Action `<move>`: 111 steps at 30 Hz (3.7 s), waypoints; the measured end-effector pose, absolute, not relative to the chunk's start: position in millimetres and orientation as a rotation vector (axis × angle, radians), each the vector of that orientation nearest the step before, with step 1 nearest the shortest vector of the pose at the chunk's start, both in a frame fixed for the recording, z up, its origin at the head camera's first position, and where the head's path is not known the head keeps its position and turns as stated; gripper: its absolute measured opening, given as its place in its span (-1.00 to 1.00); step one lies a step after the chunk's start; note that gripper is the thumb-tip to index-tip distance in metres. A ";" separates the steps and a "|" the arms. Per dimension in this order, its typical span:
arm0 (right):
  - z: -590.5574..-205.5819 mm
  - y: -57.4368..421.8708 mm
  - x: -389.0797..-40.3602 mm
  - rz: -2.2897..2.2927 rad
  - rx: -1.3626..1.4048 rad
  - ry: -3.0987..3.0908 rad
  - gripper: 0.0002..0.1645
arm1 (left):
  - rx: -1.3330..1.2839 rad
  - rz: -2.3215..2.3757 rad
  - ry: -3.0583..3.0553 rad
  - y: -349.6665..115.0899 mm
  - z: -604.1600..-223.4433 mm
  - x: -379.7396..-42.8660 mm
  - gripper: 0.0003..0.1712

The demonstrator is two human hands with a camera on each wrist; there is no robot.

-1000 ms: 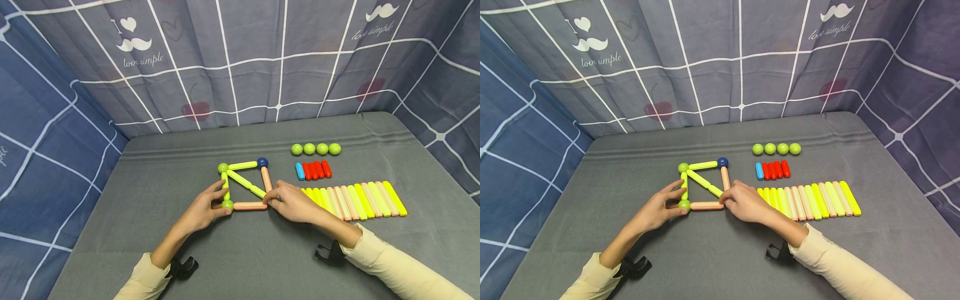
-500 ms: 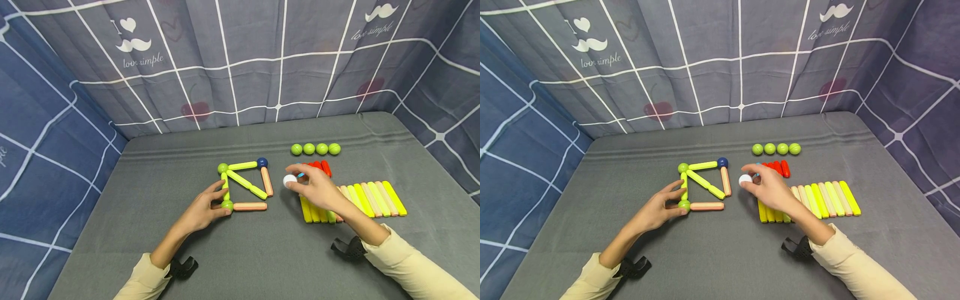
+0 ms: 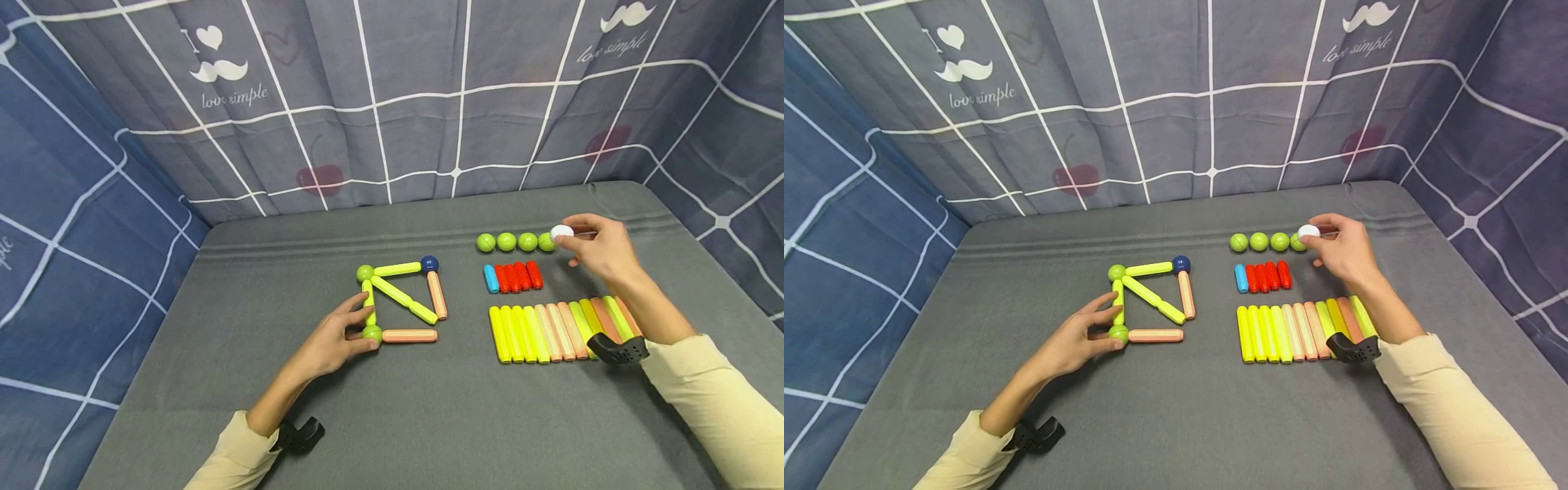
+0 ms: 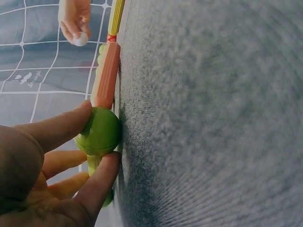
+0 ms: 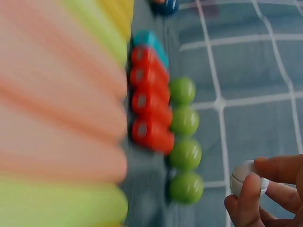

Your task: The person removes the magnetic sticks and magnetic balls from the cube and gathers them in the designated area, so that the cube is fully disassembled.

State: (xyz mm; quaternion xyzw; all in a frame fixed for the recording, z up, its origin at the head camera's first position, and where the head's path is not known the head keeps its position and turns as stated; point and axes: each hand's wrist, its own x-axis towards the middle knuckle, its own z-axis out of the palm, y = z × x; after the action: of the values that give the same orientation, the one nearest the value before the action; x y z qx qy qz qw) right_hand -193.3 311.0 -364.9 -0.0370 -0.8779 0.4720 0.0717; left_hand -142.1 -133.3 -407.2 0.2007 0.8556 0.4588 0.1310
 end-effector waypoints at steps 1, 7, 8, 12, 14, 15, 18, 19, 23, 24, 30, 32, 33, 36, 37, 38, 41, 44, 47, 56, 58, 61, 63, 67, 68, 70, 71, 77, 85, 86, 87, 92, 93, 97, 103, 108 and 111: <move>-365.9 316.5 -197.0 1.398 -0.141 -2.658 -0.46 | 0.583 1.329 2.486 -133.1 -407.1 -142.2 -0.23; -375.1 344.8 -220.1 1.279 -0.238 -2.788 -0.44 | 0.604 1.327 2.485 -131.4 -407.1 -143.6 -0.24; -376.7 348.3 -223.7 1.269 -0.234 -2.809 -0.45 | 0.604 1.325 2.487 -131.4 -407.4 -143.8 -0.24; -382.5 357.2 -234.4 1.254 -0.202 -2.884 -0.48 | 0.591 1.325 2.484 -131.6 -407.7 -143.6 -0.24; -385.7 359.3 -237.1 1.269 -0.184 -2.912 -0.48 | 0.590 1.329 2.479 -131.7 -407.9 -143.4 -0.23; -387.0 359.2 -238.1 1.281 -0.176 -2.921 -0.48 | 0.590 1.334 2.476 -131.9 -407.7 -143.3 -0.23; -390.0 356.9 -241.0 1.317 -0.158 -2.930 -0.48 | 0.590 1.340 2.474 -132.9 -407.7 -143.2 -0.24; -390.4 356.1 -241.4 1.326 -0.153 -2.932 -0.48 | 0.592 1.341 2.474 -133.1 -407.5 -143.2 -0.23; -390.1 354.4 -242.5 1.336 -0.164 -2.933 -0.47 | 0.606 1.345 2.474 -133.5 -407.3 -143.6 -0.24; -390.0 354.5 -242.5 1.335 -0.166 -2.936 -0.47 | 0.608 1.348 2.474 -133.4 -407.4 -143.6 -0.24; -385.3 354.1 -238.8 1.356 -0.186 -2.932 -0.44 | 0.614 1.350 2.474 -132.7 -408.5 -143.5 -0.24; -381.4 352.8 -235.1 1.350 -0.191 -2.922 -0.44 | 0.613 1.349 2.474 -132.5 -408.8 -143.4 -0.24; -379.3 351.6 -232.7 1.341 -0.190 -2.913 -0.44 | 0.612 1.349 2.473 -132.5 -408.9 -143.4 -0.24; -371.2 341.5 -223.8 1.312 -0.182 -2.864 -0.46 | 0.606 1.351 2.472 -132.8 -408.8 -143.4 -0.24; -368.6 336.3 -220.3 1.307 -0.165 -2.843 -0.48 | 0.604 1.352 2.471 -132.9 -408.6 -143.4 -0.24; -366.0 329.5 -217.0 1.305 -0.144 -2.820 -0.51 | 0.603 1.352 2.471 -132.9 -408.5 -143.5 -0.24; -359.6 302.3 -207.4 1.323 -0.033 -2.779 -0.59 | 0.597 1.354 2.468 -134.0 -408.3 -143.4 -0.24; -359.1 269.6 -199.6 1.372 0.147 -2.790 -0.64 | 0.595 1.353 2.470 -135.1 -408.6 -143.1 -0.24; -365.6 236.2 -193.3 1.419 0.305 -2.850 -0.66 | 0.602 1.352 2.475 -135.6 -409.6 -143.1 -0.25; -385.0 164.3 -196.6 1.456 0.576 -3.071 -0.52 | 0.603 1.361 2.470 -134.7 -409.1 -143.0 -0.25; -386.7 155.0 -200.4 1.425 0.574 -3.100 -0.48 | 0.604 1.364 2.464 -134.2 -409.1 -143.0 -0.25; -389.1 145.4 -204.0 1.346 0.539 -3.123 -0.44 | 0.611 1.367 2.454 -133.4 -409.1 -143.2 -0.24; -390.4 141.2 -205.3 1.286 0.513 -3.122 -0.42 | 0.612 1.368 2.451 -133.3 -409.2 -143.4 -0.24; -393.2 135.8 -206.3 1.167 0.484 -3.101 -0.42 | 0.606 1.372 2.449 -134.4 -409.1 -143.6 -0.24; -393.3 134.7 -206.3 1.140 0.480 -3.095 -0.43 | 0.608 1.370 2.451 -134.8 -409.0 -143.6 -0.24; -393.6 133.3 -206.7 1.104 0.474 -3.089 -0.44 | 0.611 1.367 2.454 -135.3 -409.0 -143.6 -0.24; -393.3 132.8 -206.9 1.093 0.470 -3.091 -0.44 | 0.612 1.365 2.455 -135.4 -408.9 -143.5 -0.24; -390.6 134.6 -207.3 1.269 0.415 -3.148 -0.41 | 0.618 1.360 2.459 -136.0 -409.0 -143.2 -0.25; -393.7 138.3 -205.2 1.491 0.348 -3.123 -0.35 | 0.627 1.358 2.460 -135.8 -409.3 -143.4 -0.24; -393.8 138.3 -204.8 1.499 0.344 -3.122 -0.35 | 0.627 1.357 2.460 -135.8 -409.4 -143.3 -0.24; -393.8 138.4 -204.5 1.508 0.341 -3.119 -0.35 | 0.627 1.358 2.460 -135.7 -409.4 -143.3 -0.24; -392.9 140.9 -201.5 1.566 0.369 -3.099 -0.35 | 0.628 1.360 2.458 -135.8 -410.0 -143.0 -0.24; -392.0 141.8 -200.3 1.578 0.377 -3.092 -0.35 | 0.628 1.360 2.458 -135.7 -410.2 -143.0 -0.24; -386.1 148.4 -194.7 1.625 0.428 -3.042 -0.37 | 0.627 1.350 2.464 -135.3 -410.4 -143.1 -0.24; -373.3 172.2 -182.7 1.714 0.458 -2.954 -0.40 | 0.616 1.346 2.468 -135.0 -409.5 -143.3 -0.25; -365.6 205.1 -168.3 1.677 0.388 -2.935 -0.46 | 0.623 1.340 2.476 -136.0 -409.2 -143.2 -0.25; -362.5 227.7 -158.6 1.661 0.356 -2.924 -0.49 | 0.624 1.337 2.478 -136.6 -409.6 -143.0 -0.25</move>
State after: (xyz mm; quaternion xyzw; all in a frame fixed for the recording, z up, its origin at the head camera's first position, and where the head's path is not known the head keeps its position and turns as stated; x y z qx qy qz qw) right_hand -158.6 227.7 -362.5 0.1047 -0.8584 0.4877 -0.1196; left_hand -143.0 -136.6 -409.6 0.2144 0.8522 0.4597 0.1286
